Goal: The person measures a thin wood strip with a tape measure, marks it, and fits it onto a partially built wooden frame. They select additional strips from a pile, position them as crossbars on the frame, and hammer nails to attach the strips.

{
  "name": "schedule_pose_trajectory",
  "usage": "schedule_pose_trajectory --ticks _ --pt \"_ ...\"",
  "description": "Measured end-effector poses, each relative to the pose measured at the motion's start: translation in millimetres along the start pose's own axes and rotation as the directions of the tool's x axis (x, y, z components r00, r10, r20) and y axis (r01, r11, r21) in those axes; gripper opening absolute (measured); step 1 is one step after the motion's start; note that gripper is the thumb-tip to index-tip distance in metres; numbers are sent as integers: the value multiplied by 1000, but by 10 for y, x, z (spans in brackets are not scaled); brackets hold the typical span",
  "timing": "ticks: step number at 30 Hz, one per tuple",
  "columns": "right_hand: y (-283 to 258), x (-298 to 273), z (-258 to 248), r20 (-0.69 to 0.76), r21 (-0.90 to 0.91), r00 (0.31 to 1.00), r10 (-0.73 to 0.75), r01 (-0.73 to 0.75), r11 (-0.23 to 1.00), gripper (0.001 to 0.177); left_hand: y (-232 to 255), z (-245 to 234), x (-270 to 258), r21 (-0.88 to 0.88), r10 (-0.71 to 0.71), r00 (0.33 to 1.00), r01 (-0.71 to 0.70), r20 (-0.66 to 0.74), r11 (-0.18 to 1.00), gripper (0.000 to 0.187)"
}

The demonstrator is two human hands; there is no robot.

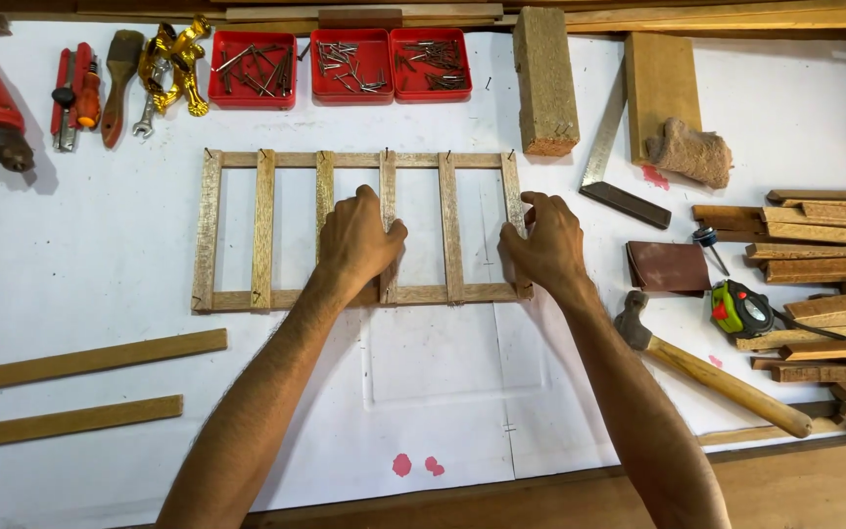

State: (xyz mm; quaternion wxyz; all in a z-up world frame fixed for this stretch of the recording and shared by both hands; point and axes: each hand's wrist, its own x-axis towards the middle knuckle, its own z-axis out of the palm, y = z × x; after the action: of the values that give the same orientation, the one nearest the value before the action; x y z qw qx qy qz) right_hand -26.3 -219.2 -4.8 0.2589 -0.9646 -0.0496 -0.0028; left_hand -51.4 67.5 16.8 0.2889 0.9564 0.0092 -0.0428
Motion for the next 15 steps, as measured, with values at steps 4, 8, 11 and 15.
schedule_pose_trajectory --ticks 4,8,11,15 --pt "-59 151 -36 -7 4 1000 -21 21 1000 57 -29 5 143 -9 8 1000 -9 -14 1000 47" --pt "-107 311 -43 7 -17 1000 -7 8 1000 55 -51 -14 264 -25 14 999 -15 -40 1000 46" --pt "-122 386 -43 5 -22 1000 -12 12 1000 56 -54 -20 341 -34 10 999 -11 -44 999 47" --pt "-38 442 -10 -23 -17 998 -53 52 998 57 -53 -13 385 -58 1 999 -4 -45 998 47"
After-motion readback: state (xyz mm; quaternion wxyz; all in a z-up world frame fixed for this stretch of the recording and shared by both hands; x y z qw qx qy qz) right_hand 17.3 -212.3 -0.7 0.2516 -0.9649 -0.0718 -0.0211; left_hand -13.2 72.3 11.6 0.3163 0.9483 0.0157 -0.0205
